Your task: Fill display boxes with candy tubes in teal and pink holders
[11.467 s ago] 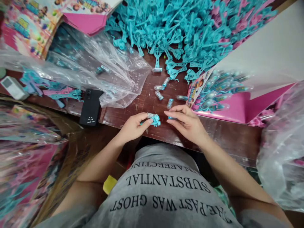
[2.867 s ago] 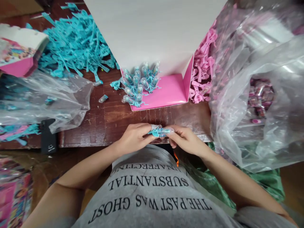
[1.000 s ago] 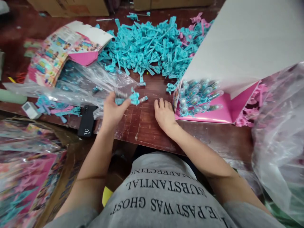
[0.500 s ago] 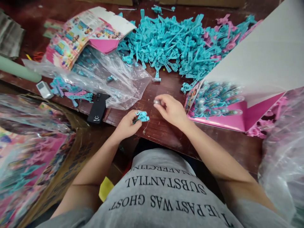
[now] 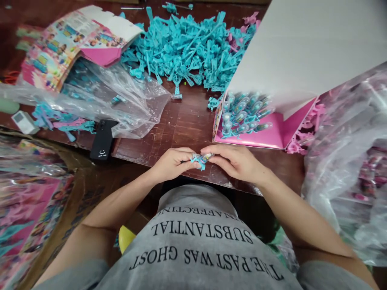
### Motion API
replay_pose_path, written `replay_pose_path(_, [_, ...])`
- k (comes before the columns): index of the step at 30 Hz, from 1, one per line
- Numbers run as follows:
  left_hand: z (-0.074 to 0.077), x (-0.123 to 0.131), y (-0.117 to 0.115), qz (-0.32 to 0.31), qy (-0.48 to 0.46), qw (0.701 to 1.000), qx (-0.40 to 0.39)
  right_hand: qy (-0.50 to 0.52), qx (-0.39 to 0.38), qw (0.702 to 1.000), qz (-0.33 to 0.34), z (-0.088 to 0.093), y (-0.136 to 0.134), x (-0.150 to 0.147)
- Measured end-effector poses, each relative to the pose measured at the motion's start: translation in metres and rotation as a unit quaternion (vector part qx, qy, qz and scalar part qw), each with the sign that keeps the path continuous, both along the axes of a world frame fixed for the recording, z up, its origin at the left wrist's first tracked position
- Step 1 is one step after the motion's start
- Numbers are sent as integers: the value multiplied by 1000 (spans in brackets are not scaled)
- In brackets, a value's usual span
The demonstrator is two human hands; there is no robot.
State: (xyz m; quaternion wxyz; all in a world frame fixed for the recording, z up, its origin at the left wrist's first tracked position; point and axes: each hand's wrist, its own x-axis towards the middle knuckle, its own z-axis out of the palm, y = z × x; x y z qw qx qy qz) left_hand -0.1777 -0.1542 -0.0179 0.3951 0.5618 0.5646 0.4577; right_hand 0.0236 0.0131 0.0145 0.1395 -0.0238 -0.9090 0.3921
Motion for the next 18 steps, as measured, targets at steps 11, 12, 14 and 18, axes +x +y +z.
replay_pose_path(11, [9, 46, 35, -36, -116, 991, -47, 56, 102, 991, -67, -1, 5, 65])
replay_pose_path(12, [9, 51, 37, -39, -117, 991, -44, 61, 98, 991, -72, -2, 5, 70])
replay_pose_path(14, [9, 59, 42, -39, -108, 993, -24, 74, 88, 988, -101, -4, 5, 78])
replay_pose_path(18, [8, 72, 49, -26, -29, 998, 51, 78, 90, 978, -171, -12, -1, 91])
